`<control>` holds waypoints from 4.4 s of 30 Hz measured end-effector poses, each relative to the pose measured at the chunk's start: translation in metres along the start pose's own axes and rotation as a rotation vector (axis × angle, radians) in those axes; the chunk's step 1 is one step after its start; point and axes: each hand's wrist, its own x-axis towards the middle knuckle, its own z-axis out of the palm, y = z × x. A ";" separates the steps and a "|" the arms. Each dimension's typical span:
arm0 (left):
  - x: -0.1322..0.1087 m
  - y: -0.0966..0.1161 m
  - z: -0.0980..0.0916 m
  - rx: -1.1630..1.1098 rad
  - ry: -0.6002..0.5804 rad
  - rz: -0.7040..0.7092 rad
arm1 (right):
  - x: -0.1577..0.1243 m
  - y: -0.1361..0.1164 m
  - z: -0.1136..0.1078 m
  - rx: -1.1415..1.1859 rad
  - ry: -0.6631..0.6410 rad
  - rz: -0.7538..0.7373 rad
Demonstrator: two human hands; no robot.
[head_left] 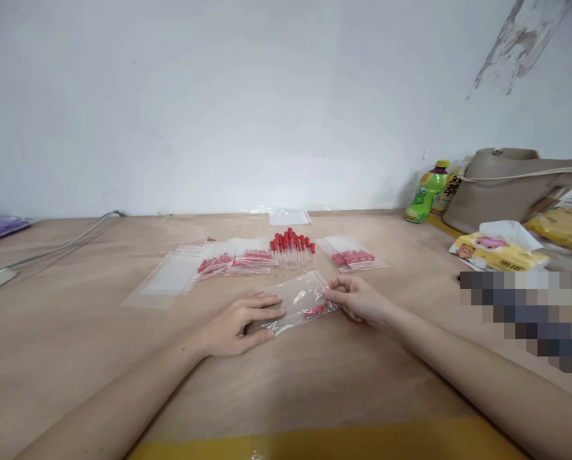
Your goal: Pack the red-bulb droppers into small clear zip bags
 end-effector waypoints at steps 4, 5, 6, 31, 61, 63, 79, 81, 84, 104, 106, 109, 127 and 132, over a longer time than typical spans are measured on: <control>0.000 -0.001 -0.002 0.021 -0.037 0.020 | 0.013 0.000 -0.010 -0.254 0.229 -0.208; 0.001 0.000 -0.003 0.029 -0.047 0.022 | 0.019 -0.002 -0.014 -0.330 0.266 -0.249; 0.001 0.000 -0.003 0.038 -0.056 0.018 | 0.025 -0.005 -0.018 -0.412 0.288 -0.272; 0.003 0.001 0.002 0.072 0.005 -0.007 | 0.059 -0.015 -0.036 -0.363 0.537 -0.307; 0.003 0.000 0.003 0.084 -0.007 -0.051 | 0.011 0.015 -0.028 -0.431 0.030 -0.492; 0.003 0.000 0.003 0.081 -0.001 -0.046 | 0.013 0.018 -0.022 -0.416 0.029 -0.558; 0.004 -0.001 0.003 0.069 -0.015 -0.039 | 0.017 0.010 -0.025 -0.485 0.055 -0.480; 0.004 -0.001 0.003 0.065 -0.017 -0.041 | 0.026 0.005 -0.030 -0.511 0.164 -0.394; 0.004 -0.002 0.003 0.065 -0.021 -0.040 | 0.047 -0.009 -0.029 -0.641 0.326 -0.340; 0.004 -0.001 0.003 0.082 -0.024 -0.027 | 0.082 -0.043 -0.016 -0.805 0.380 -0.095; 0.004 -0.001 0.003 0.075 -0.025 -0.027 | 0.067 -0.033 -0.025 -0.635 0.440 -0.236; 0.005 -0.001 0.003 0.061 -0.019 -0.028 | 0.050 -0.011 -0.031 -0.305 0.467 -0.329; 0.001 0.000 0.004 0.091 0.016 -0.071 | 0.025 0.012 -0.034 0.121 -0.075 -0.120; 0.002 0.000 0.004 0.097 0.016 -0.063 | 0.026 0.007 -0.045 -0.074 -0.185 -0.147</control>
